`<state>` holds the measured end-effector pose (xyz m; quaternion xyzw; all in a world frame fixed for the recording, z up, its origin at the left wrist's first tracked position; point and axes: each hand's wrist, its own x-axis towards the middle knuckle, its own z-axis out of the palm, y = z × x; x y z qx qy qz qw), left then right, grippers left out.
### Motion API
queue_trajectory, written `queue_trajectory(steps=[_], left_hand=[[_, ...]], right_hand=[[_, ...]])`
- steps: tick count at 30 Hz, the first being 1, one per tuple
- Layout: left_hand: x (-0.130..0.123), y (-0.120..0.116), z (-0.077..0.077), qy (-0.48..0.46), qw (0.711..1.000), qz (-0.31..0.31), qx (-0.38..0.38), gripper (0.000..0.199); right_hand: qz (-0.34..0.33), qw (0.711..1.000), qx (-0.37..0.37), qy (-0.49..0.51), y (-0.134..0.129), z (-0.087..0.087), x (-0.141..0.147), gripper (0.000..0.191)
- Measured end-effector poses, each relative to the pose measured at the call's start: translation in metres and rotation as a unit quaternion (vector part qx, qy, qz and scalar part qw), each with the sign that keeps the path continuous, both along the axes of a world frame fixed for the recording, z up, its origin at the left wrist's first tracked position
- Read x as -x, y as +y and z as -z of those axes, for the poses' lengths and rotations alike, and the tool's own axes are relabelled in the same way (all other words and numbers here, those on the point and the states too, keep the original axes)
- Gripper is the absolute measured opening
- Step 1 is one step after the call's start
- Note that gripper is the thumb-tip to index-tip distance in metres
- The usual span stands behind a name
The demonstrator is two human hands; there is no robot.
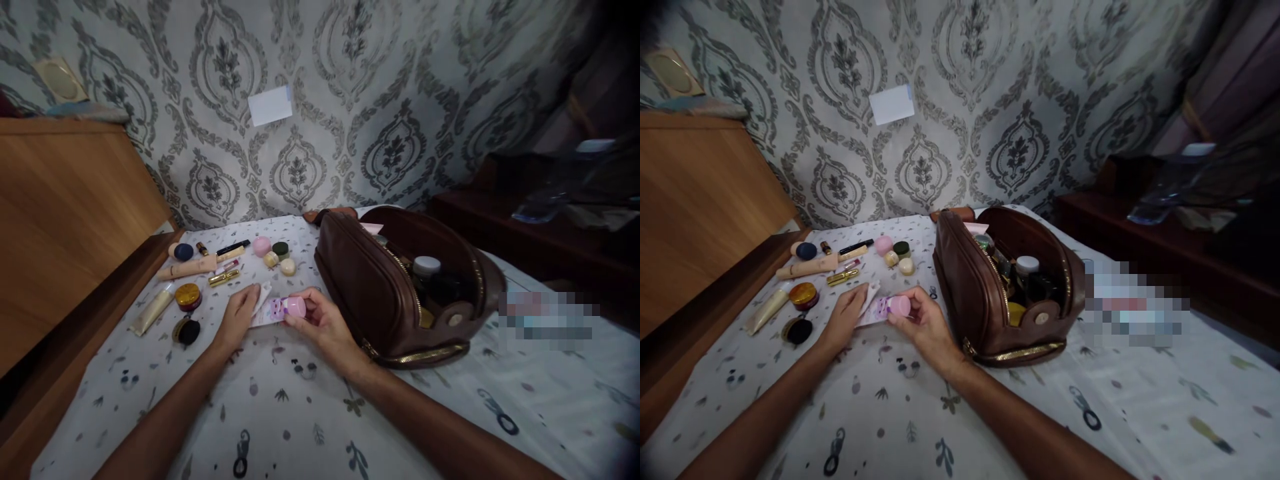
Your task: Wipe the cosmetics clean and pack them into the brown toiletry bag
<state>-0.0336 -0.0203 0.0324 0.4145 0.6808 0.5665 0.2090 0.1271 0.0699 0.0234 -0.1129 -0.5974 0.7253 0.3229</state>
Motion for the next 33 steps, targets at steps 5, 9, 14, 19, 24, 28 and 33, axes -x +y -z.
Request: queue_trajectory(steps=[5,9,14,19,24,28,33], left_hand=[[0.003,-0.001,0.002,-0.146,0.988,0.02,0.035,0.058],[0.002,-0.002,0.001,-0.202,0.979,-0.007,0.001,0.057],[0.0,0.001,0.0,-0.231,0.969,-0.062,-0.06,0.052],[0.002,0.001,-0.002,-0.261,0.948,-0.145,-0.112,0.042],[0.007,0.001,-0.008,-0.33,0.916,-0.174,-0.147,0.029],[-0.003,0.003,-0.007,-0.382,0.903,-0.146,-0.133,0.026],[-0.039,0.004,-0.004,-0.391,0.912,-0.043,-0.116,0.04]], right_hand=[[-0.008,1.0,0.018,0.007,-0.001,0.002,0.0,0.033],[0.01,1.0,-0.021,-0.006,0.001,0.005,0.002,0.031],[0.008,0.999,-0.023,-0.029,0.001,0.006,0.002,0.031],[-0.009,0.998,0.037,-0.044,-0.003,0.005,0.001,0.035],[0.03,0.997,0.068,-0.032,-0.002,0.007,0.001,0.042],[0.09,0.994,0.057,-0.01,0.0,0.006,0.002,0.043],[0.111,0.993,0.034,0.01,-0.003,0.007,0.003,0.04]])
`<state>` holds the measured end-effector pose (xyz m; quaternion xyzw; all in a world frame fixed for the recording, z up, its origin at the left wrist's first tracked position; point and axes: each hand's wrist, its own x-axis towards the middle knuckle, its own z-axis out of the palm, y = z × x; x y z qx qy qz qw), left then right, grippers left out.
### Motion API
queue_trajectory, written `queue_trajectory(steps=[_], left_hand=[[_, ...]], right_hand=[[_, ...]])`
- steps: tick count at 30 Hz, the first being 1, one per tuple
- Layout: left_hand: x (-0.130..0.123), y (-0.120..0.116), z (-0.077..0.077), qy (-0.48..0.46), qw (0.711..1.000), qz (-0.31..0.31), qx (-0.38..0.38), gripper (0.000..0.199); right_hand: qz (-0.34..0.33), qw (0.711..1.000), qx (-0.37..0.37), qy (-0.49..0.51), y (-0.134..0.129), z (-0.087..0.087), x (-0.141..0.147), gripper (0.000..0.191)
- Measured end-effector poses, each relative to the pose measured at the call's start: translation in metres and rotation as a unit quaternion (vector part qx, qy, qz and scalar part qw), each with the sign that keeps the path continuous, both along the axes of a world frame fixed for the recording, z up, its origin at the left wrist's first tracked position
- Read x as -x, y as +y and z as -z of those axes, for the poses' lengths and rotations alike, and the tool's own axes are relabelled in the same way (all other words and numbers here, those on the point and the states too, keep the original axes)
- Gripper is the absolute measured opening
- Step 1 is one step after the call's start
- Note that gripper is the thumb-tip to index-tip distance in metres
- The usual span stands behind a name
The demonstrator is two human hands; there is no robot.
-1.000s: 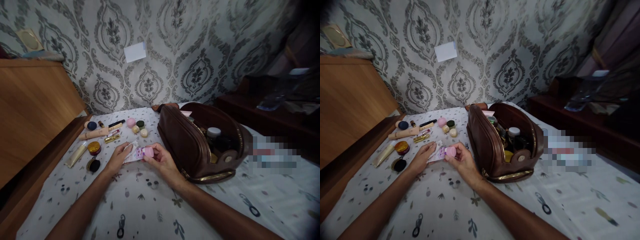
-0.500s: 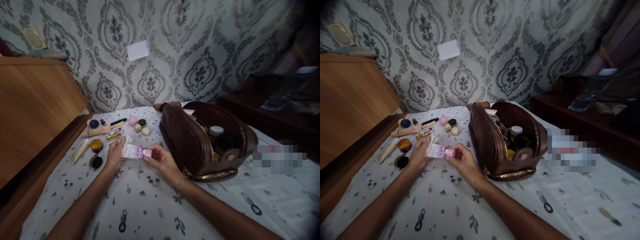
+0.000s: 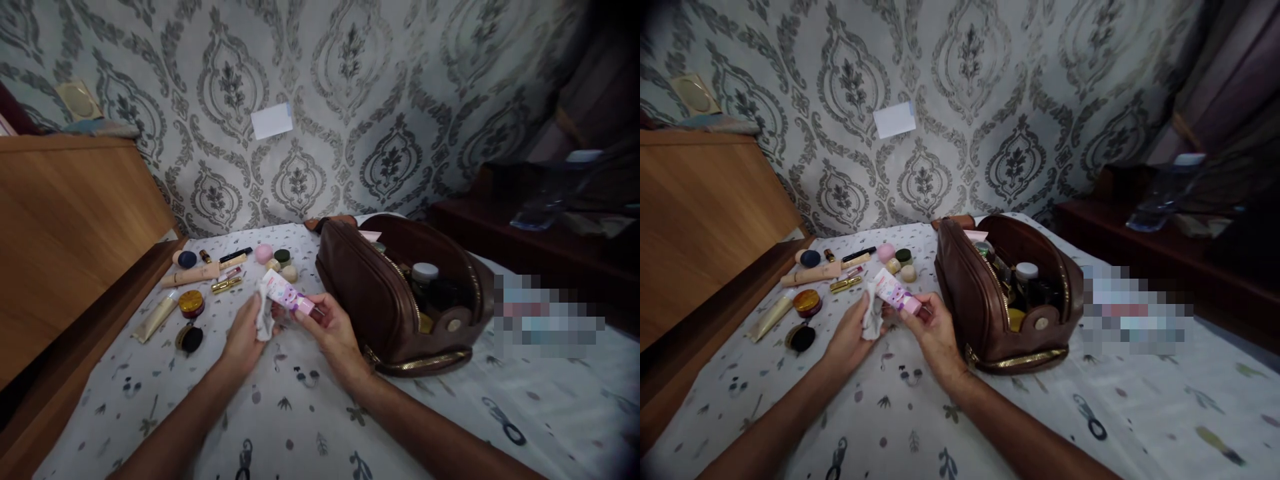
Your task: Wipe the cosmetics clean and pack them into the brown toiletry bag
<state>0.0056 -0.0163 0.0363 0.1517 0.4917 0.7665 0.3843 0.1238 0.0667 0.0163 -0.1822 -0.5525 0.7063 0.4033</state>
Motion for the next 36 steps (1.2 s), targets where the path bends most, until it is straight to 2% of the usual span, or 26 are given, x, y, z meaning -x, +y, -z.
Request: queue_trajectory(steps=[2,5,10,15,19,23,25,31,36], left_hand=[[-0.013,-0.001,0.002,0.004,0.999,0.031,0.005,0.047],[-0.019,-0.001,0.003,-0.007,0.999,0.033,0.032,0.051],[-0.011,-0.001,0.001,-0.003,0.998,-0.019,0.057,0.055],[-0.001,-0.004,-0.007,0.023,0.996,-0.061,0.057,0.056],[0.007,-0.006,-0.01,0.037,0.996,-0.068,0.044,0.057],[0.01,-0.006,-0.014,0.033,0.995,-0.08,0.039,0.055],[0.01,-0.005,-0.016,0.021,0.995,-0.086,0.037,0.055],[0.01,-0.002,-0.019,-0.026,0.993,-0.103,0.044,0.032],[0.016,-0.002,-0.016,-0.024,0.991,-0.119,0.056,0.029]], right_hand=[[-0.022,0.999,-0.025,-0.002,-0.003,0.002,0.001,0.038],[-0.039,0.997,-0.065,-0.023,-0.008,0.005,0.002,0.032],[-0.036,0.99,-0.115,-0.069,-0.01,0.004,0.0,0.022],[-0.041,0.988,-0.123,-0.086,-0.011,0.008,0.0,0.021],[-0.081,0.99,-0.088,-0.078,-0.011,0.014,0.002,0.023],[-0.139,0.989,0.005,-0.047,-0.009,0.018,0.004,0.047],[-0.15,0.988,0.023,-0.04,-0.009,0.018,0.004,0.052],[-0.185,0.981,0.031,-0.044,-0.013,0.01,0.0,0.044],[-0.195,0.979,0.053,-0.034,-0.013,0.005,-0.002,0.045]])
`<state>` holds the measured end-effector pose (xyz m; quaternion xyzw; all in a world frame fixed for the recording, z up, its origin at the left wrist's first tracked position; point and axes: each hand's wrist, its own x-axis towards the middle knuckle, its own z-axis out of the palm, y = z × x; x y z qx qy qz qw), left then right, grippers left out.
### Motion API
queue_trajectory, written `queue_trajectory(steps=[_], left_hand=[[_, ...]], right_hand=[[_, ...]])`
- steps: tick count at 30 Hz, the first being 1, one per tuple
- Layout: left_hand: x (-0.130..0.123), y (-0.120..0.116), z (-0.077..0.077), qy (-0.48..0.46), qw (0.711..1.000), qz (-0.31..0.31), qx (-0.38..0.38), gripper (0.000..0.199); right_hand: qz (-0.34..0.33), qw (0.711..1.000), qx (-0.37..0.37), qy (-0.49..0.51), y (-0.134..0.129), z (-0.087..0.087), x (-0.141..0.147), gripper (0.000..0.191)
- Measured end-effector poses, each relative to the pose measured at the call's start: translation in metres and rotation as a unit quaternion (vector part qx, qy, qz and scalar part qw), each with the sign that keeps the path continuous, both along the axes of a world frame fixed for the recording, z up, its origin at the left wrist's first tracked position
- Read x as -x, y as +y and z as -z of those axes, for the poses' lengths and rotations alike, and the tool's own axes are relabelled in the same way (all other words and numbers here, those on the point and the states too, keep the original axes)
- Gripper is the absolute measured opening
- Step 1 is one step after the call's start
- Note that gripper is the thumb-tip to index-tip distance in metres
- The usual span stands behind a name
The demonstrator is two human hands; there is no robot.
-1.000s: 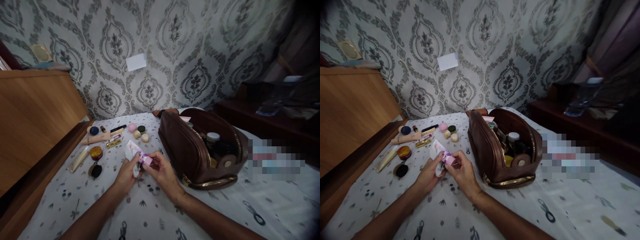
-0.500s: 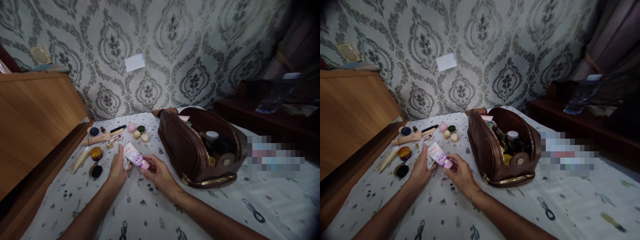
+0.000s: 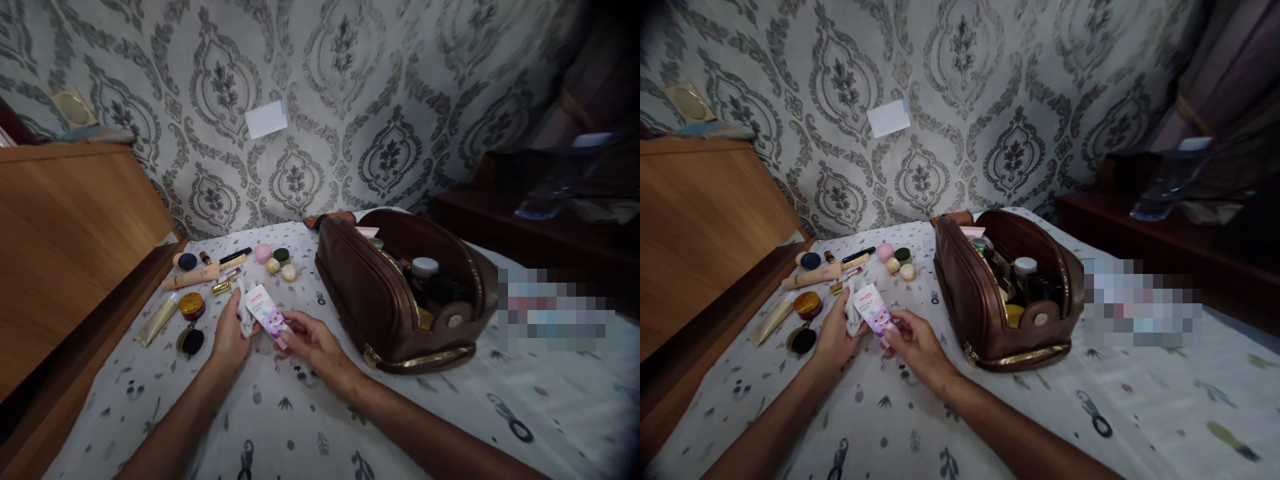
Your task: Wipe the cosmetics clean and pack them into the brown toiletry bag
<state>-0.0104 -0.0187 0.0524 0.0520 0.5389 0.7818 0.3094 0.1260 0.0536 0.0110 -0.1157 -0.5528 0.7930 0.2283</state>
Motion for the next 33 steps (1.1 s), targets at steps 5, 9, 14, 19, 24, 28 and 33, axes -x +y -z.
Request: queue_trajectory(steps=[5,9,14,19,24,28,33], left_hand=[[0.004,-0.005,0.004,0.082,0.997,0.013,-0.008,0.043],[0.008,-0.008,0.006,0.228,0.974,-0.009,0.013,0.037],[0.015,-0.015,0.006,0.555,0.823,-0.042,0.112,0.017],[0.019,-0.021,0.011,0.746,0.625,-0.027,0.227,0.029],[0.003,-0.021,0.017,0.823,0.541,0.031,0.171,0.031],[-0.016,-0.021,0.018,0.843,0.524,0.086,0.086,0.03],[-0.008,-0.02,0.018,0.829,0.548,0.062,0.092,0.029]], right_hand=[[-0.014,1.0,0.014,-0.004,0.0,-0.001,0.0,0.046],[-0.008,1.0,0.015,-0.015,-0.001,-0.002,0.0,0.043],[0.002,0.999,0.032,-0.008,-0.002,-0.001,0.001,0.044],[-0.002,1.0,0.028,0.002,-0.002,-0.001,0.001,0.042],[0.036,0.999,0.03,0.007,0.002,-0.001,0.002,0.039],[0.102,0.994,0.027,0.018,0.009,-0.002,0.004,0.043],[0.104,0.994,0.027,0.012,0.009,-0.005,0.003,0.041]])
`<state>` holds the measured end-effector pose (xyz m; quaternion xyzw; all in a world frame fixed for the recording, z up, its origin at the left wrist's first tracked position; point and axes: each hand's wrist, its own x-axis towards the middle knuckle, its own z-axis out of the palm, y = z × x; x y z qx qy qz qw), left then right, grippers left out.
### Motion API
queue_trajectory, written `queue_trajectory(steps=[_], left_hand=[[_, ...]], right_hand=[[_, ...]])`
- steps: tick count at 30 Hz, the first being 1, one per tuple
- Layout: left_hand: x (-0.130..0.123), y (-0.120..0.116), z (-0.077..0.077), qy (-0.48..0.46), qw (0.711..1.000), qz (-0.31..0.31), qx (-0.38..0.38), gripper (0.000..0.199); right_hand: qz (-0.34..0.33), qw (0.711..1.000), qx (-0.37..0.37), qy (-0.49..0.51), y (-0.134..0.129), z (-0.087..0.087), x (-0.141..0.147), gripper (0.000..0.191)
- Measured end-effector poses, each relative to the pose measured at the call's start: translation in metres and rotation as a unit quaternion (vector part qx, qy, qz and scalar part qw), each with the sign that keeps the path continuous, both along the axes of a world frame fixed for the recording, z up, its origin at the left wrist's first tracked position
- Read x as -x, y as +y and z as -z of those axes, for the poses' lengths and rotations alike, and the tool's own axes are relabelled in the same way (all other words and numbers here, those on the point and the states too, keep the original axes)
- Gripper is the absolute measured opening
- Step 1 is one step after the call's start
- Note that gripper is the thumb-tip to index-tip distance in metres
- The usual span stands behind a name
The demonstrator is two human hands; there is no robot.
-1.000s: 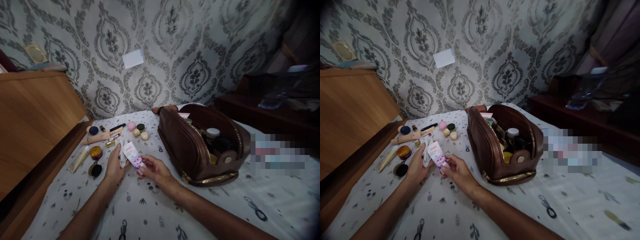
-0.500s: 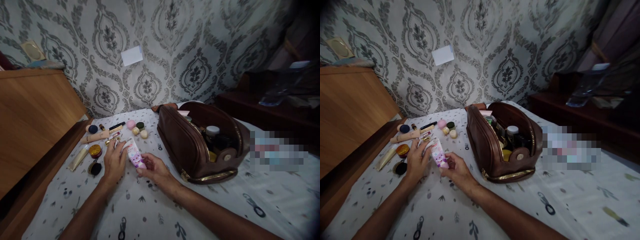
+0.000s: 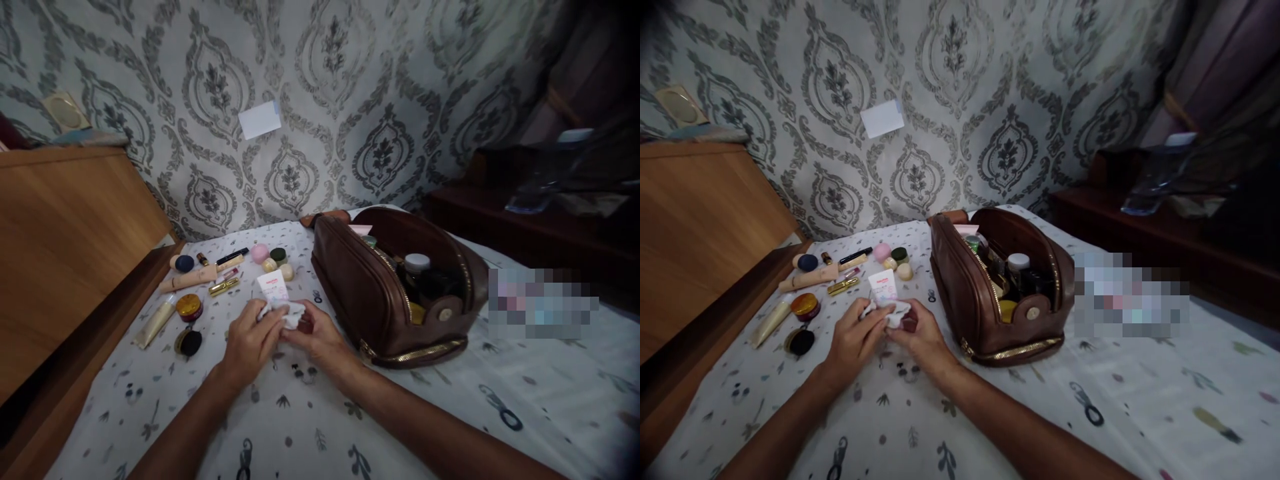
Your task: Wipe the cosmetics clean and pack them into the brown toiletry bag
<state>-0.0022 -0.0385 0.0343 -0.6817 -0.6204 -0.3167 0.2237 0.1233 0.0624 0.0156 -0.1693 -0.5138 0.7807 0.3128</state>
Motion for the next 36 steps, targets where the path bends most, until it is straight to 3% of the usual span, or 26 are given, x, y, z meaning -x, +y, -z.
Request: queue_trajectory(steps=[5,8,12,17,21,24,27,31,36], left_hand=[[0.027,0.001,-0.003,-0.138,0.987,-0.083,-0.021,0.029],[0.032,0.004,-0.004,-0.243,0.966,-0.079,-0.043,0.027],[0.027,0.008,0.0,-0.324,0.944,-0.056,-0.033,0.028],[0.012,0.006,0.005,-0.299,0.953,-0.036,0.012,0.028],[0.0,0.004,0.004,-0.229,0.971,0.042,0.043,0.027],[-0.003,0.004,0.001,-0.202,0.976,0.071,0.037,0.026],[0.0,0.004,0.001,-0.196,0.978,0.061,0.021,0.025],[0.004,0.003,0.003,-0.198,0.979,0.045,0.007,0.023],[0.009,0.003,0.001,-0.232,0.972,-0.023,-0.024,0.022]], right_hand=[[-0.075,0.997,0.009,-0.012,-0.008,-0.002,-0.004,0.042],[-0.114,0.992,0.056,0.002,-0.01,-0.003,-0.005,0.051],[-0.145,0.982,0.119,0.032,-0.011,-0.001,-0.006,0.081],[-0.135,0.975,0.171,0.051,-0.01,0.002,-0.005,0.075],[-0.091,0.971,0.195,0.103,-0.005,0.002,-0.002,0.058],[-0.096,0.972,0.192,0.094,-0.001,0.003,-0.002,0.061],[-0.103,0.978,0.169,0.058,0.0,0.005,-0.002,0.067],[-0.13,0.98,0.132,0.069,-0.001,0.002,-0.003,0.054],[-0.193,0.968,0.149,0.053,-0.002,-0.005,-0.006,0.05]])
